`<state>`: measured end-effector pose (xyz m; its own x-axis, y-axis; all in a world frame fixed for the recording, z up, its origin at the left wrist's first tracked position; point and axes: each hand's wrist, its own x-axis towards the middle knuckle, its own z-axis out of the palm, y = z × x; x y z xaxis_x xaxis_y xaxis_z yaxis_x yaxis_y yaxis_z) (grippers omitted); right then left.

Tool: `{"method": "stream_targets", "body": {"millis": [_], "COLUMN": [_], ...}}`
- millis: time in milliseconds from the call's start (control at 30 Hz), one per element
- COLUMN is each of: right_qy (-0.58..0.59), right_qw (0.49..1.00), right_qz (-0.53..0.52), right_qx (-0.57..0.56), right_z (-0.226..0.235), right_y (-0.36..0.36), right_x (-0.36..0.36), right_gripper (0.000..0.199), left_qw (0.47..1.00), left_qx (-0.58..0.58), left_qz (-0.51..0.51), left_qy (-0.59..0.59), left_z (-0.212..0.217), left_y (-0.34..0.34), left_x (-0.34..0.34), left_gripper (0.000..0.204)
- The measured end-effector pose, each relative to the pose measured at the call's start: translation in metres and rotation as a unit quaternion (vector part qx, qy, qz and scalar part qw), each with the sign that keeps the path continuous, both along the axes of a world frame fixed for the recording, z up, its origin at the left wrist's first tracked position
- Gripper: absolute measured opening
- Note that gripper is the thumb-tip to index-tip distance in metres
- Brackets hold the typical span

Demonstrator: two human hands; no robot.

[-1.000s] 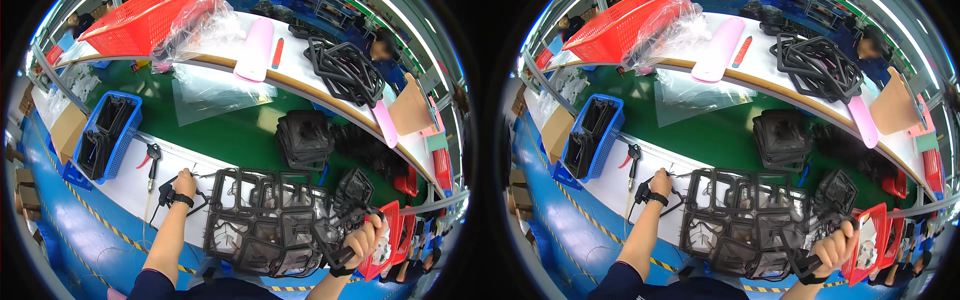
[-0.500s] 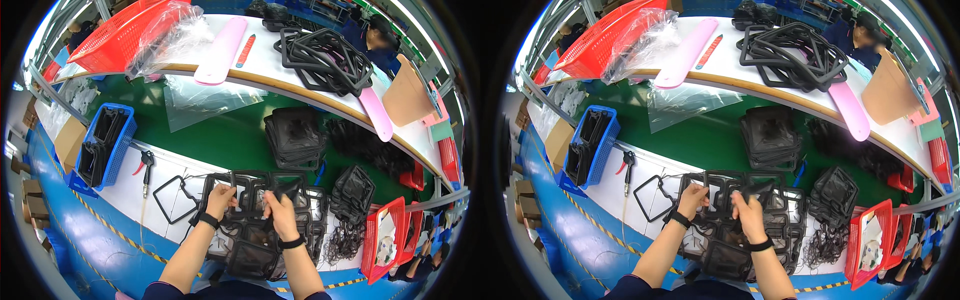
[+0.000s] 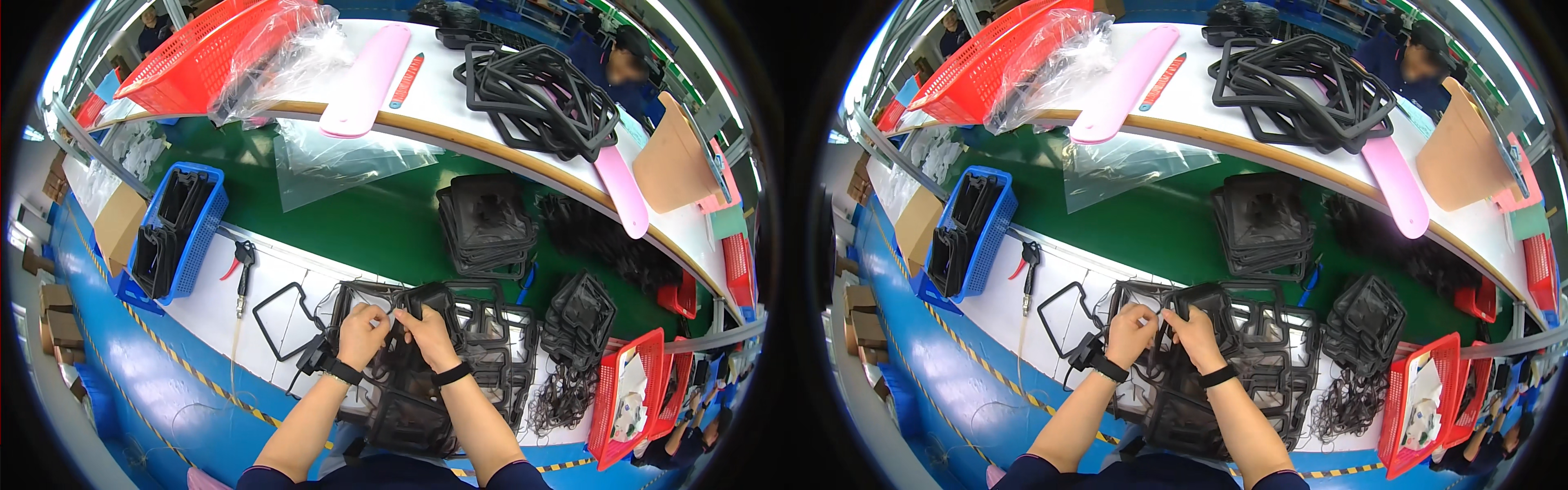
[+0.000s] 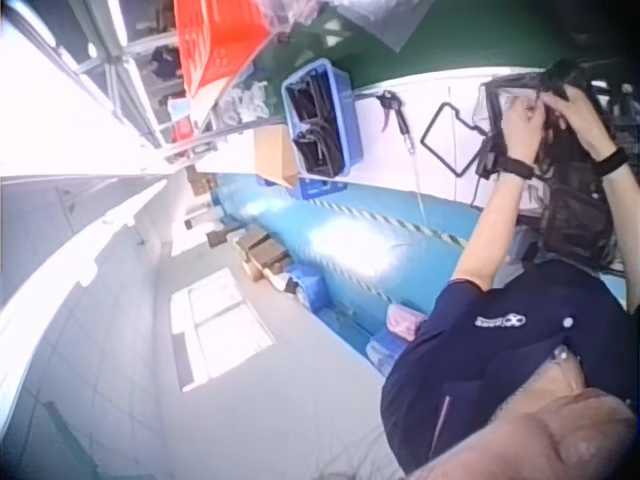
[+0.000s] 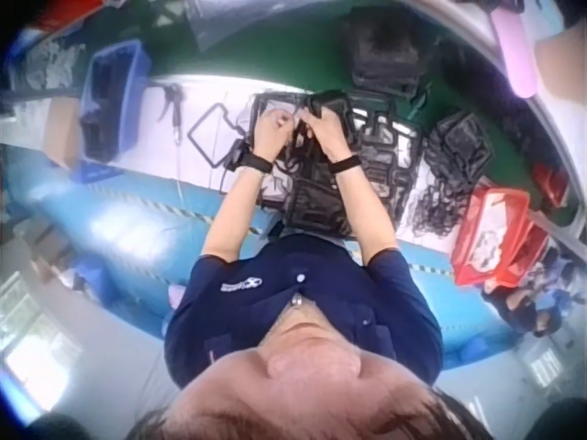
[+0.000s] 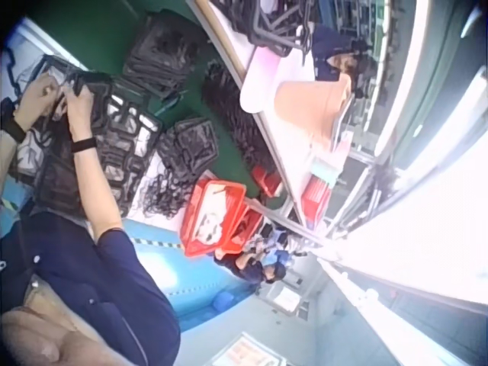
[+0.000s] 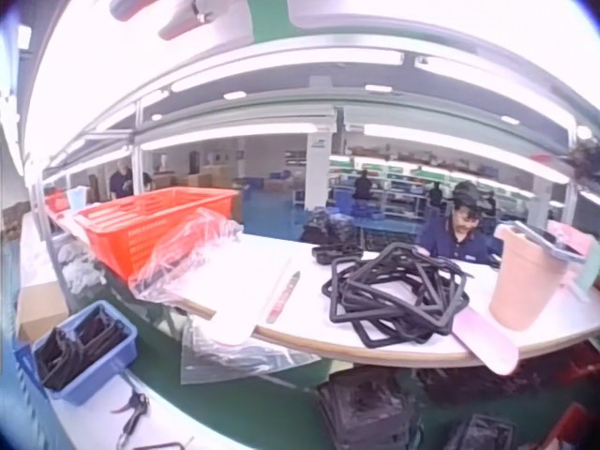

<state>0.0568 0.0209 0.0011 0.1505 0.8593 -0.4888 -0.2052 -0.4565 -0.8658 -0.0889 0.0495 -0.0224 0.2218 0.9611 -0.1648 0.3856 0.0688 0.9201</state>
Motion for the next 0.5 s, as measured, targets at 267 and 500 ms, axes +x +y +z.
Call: {"method": "stream_targets", "body": {"millis": [267, 500], "right_qy": [0.375, 0.469], "right_qw": [0.878, 0.748], "right_qz": [-0.172, -0.208], "right_qx": [0.243, 0.421], "right_z": [0.085, 0.133], "right_y": [-0.094, -0.162], "right_x": [0.116, 0.176], "right_gripper": [0.028, 0.026], "left_qw": [0.926, 0.905], "left_qx": [0.164, 0.073], "left_qz": [0.065, 0.038], "left_qy": [0.334, 0.417], "left_z": [-0.067, -0.04], "left_y": [0.034, 0.039], "left_x": [-0.021, -0.002], "left_gripper": [0.01, 0.021]}}
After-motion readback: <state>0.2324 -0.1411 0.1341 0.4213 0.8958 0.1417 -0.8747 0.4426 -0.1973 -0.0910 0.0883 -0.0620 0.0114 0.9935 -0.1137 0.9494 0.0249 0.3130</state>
